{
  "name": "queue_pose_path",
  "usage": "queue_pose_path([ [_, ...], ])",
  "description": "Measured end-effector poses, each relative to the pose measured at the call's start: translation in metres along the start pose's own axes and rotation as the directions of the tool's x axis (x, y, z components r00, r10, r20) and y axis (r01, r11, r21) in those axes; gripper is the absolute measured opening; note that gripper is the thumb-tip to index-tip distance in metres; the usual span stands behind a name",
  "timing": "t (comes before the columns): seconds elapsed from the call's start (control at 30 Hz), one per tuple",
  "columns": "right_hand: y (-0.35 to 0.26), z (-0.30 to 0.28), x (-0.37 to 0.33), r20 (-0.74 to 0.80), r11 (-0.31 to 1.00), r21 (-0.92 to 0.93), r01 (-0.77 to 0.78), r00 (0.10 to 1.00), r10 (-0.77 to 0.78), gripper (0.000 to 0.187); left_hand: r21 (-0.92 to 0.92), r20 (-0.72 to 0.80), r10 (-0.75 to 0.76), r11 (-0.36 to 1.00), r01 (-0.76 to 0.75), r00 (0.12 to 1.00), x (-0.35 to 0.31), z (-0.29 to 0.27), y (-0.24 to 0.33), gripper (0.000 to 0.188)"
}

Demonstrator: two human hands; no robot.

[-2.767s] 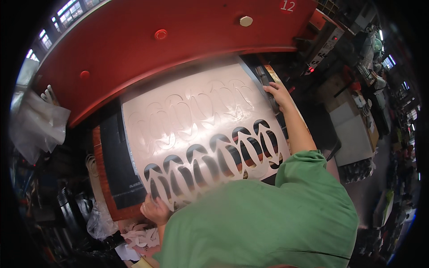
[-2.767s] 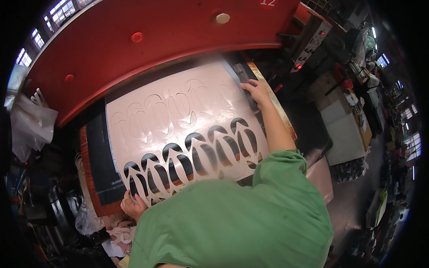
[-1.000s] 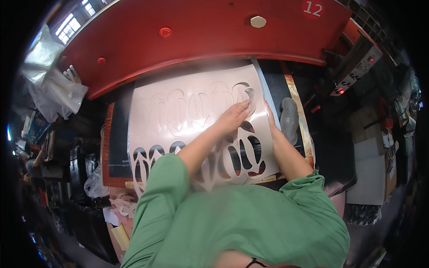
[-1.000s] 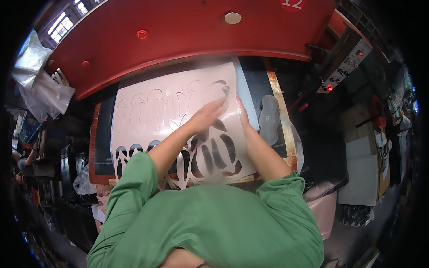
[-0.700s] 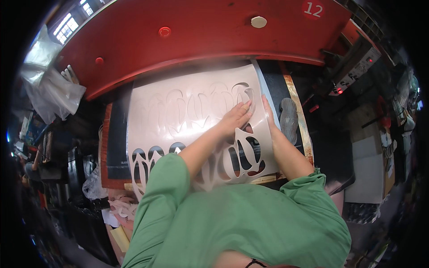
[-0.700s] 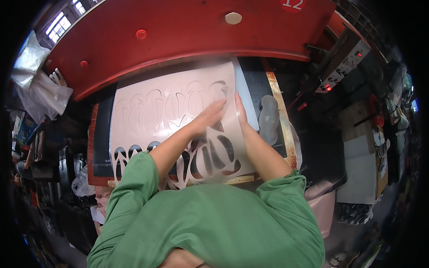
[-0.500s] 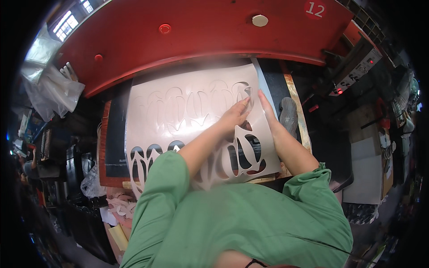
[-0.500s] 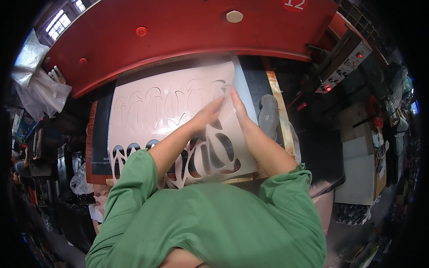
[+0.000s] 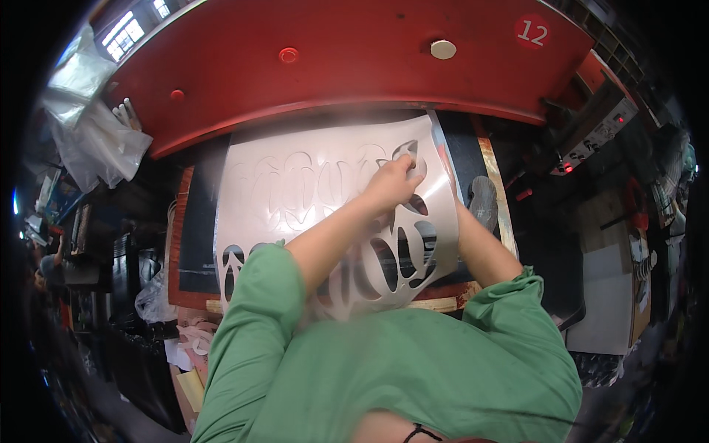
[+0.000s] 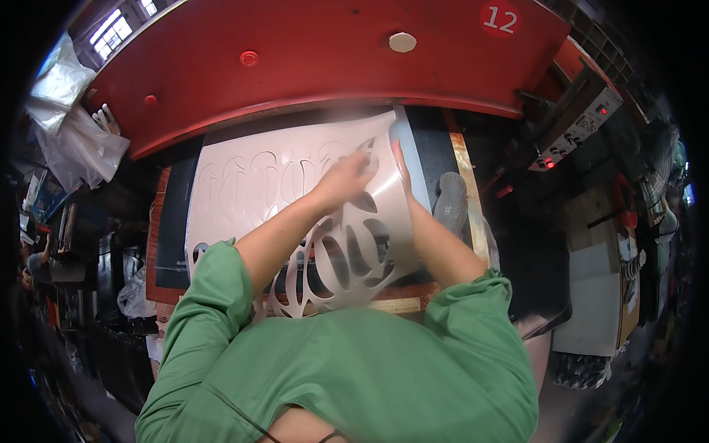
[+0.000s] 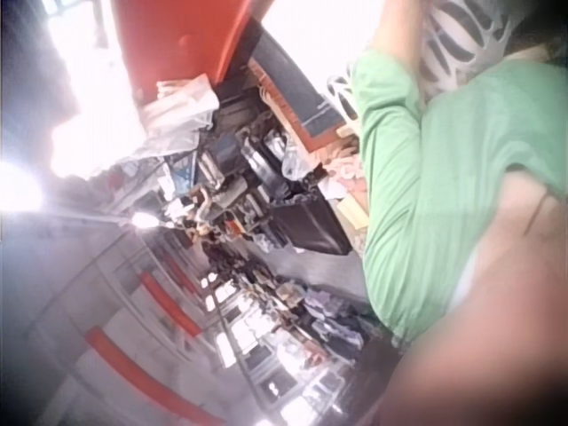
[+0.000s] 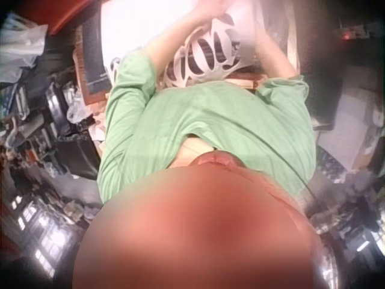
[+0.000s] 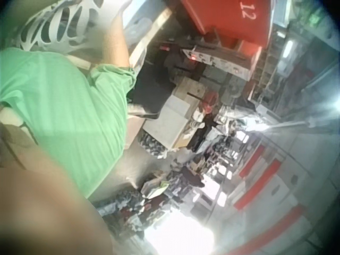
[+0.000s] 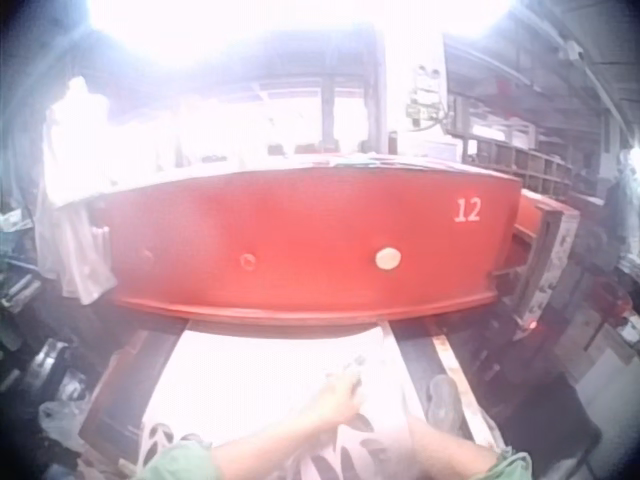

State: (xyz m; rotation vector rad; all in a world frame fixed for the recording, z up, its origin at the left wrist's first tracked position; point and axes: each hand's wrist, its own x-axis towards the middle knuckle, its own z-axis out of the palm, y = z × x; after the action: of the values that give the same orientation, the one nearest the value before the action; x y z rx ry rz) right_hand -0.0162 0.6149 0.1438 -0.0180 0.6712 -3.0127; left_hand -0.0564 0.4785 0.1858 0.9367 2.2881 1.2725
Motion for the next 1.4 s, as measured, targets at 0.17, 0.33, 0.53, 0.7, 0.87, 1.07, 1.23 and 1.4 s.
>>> queue_pose_path([
  [0.17, 0.022, -0.036, -0.013, -0.026, 0.999, -0.046, 0.023, 0.999, -0.024, 0.051, -0.036, -0.052, 0.017, 0.999, -0.018, 0.999, 0.003, 0.015, -0.012, 0.044],
  [0.33, 0.01, -0.041, -0.028, -0.101, 0.978, -0.205, -0.029, 0.995, 0.008, 0.046, -0.018, -0.087, 0.002, 1.0, -0.003, 0.996, 0.009, 0.025, -0.015, 0.044],
  [0.53, -0.003, -0.032, -0.033, -0.183, 0.93, -0.358, -0.08, 0.983, 0.015, 0.039, -0.047, -0.151, -0.046, 0.998, 0.039, 0.987, 0.01, 0.022, -0.011, 0.04],
  [0.7, -0.005, -0.01, -0.036, -0.19, 0.918, -0.385, -0.1, 0.981, 0.027, 0.035, -0.001, -0.161, -0.06, 0.998, 0.061, 0.985, 0.005, 0.012, -0.003, 0.044],
  [0.87, -0.01, 0.002, -0.037, -0.346, 0.88, -0.45, -0.154, 0.938, -0.013, 0.05, 0.01, -0.149, -0.046, 0.999, 0.048, 0.988, 0.004, 0.006, 0.001, 0.043],
  [1.07, -0.011, -0.013, -0.03, -0.231, 0.962, -0.239, -0.132, 0.97, 0.076, 0.042, 0.001, -0.138, -0.035, 0.999, 0.035, 0.99, 0.005, 0.007, -0.003, 0.038],
  [1.23, -0.01, -0.017, -0.021, -0.212, 0.834, -0.54, 0.116, 0.94, -0.268, 0.019, -0.094, -0.171, -0.058, 0.995, 0.043, 0.984, 0.009, 0.012, -0.009, 0.035],
  [1.4, -0.013, -0.015, -0.025, -0.116, 0.642, -0.741, 0.197, 0.904, -0.411, 0.024, 0.035, -0.277, 0.024, 0.999, -0.014, 0.961, 0.01, 0.015, -0.01, 0.032],
])
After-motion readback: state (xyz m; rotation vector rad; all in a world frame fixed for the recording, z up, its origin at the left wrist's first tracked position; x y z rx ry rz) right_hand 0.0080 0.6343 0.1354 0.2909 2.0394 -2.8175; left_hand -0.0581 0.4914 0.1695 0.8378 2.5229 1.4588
